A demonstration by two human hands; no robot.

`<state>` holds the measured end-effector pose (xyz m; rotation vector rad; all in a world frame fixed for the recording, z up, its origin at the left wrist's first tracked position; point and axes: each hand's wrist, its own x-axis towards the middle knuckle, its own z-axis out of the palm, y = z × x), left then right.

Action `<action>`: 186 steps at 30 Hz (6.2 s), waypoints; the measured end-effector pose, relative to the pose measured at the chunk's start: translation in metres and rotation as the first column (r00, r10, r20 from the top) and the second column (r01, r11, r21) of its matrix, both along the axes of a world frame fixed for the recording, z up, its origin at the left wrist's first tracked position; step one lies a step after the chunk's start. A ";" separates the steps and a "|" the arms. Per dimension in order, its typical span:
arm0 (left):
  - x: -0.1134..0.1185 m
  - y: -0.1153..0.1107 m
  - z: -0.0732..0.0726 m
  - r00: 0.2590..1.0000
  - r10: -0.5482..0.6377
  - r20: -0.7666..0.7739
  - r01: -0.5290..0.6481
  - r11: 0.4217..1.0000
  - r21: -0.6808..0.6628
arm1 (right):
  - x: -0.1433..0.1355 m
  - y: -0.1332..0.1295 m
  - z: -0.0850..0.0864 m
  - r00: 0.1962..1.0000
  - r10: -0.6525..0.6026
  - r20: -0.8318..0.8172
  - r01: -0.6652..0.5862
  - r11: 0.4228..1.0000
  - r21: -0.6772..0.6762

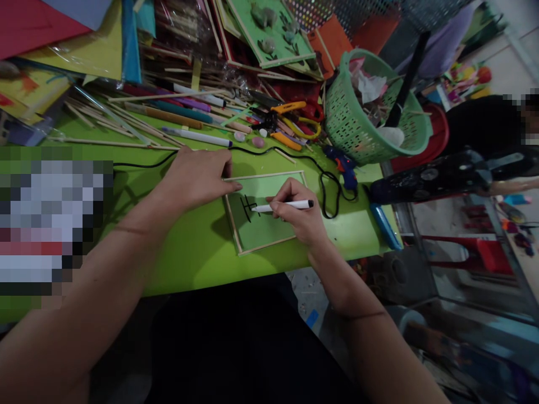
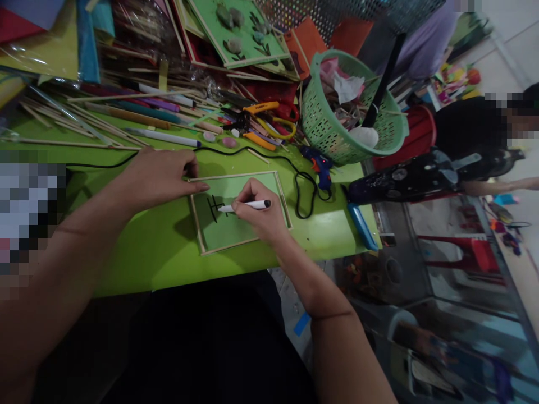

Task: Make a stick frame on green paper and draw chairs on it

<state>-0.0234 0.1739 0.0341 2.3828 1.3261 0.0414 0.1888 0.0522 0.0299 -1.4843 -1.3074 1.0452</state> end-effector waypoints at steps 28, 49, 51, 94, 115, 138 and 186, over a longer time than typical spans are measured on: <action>-0.001 0.001 -0.002 1.000 -0.011 0.011 0.011 1.000 0.006 | 0.001 -0.002 0.003 0.999 -0.009 -0.031 0.007 0.999 -0.051; -0.001 0.000 -0.002 1.000 -0.003 0.015 0.003 1.000 0.012 | -0.001 -0.003 0.003 0.996 -0.003 -0.090 0.003 1.000 -0.005; -0.001 0.001 -0.002 1.000 -0.004 0.019 0.004 1.000 0.005 | -0.001 -0.003 0.004 0.997 0.001 -0.081 -0.002 1.000 -0.009; -0.002 0.000 -0.002 0.999 -0.014 0.029 0.014 1.000 0.008 | -0.003 0.005 0.004 1.000 -0.020 0.023 0.020 1.000 -0.002; -0.001 0.000 -0.001 1.000 -0.015 -0.006 0.015 1.000 0.017 | -0.005 0.005 0.002 0.998 -0.041 0.045 0.039 0.998 0.038; 0.000 -0.001 0.000 1.000 0.004 0.001 -0.004 1.000 0.015 | -0.005 0.004 0.004 0.997 -0.050 0.051 0.049 0.999 0.019; -0.001 0.000 0.003 1.000 -0.004 -0.020 0.004 1.000 0.005 | 0.003 0.004 0.001 0.992 -0.104 0.067 0.102 0.994 0.037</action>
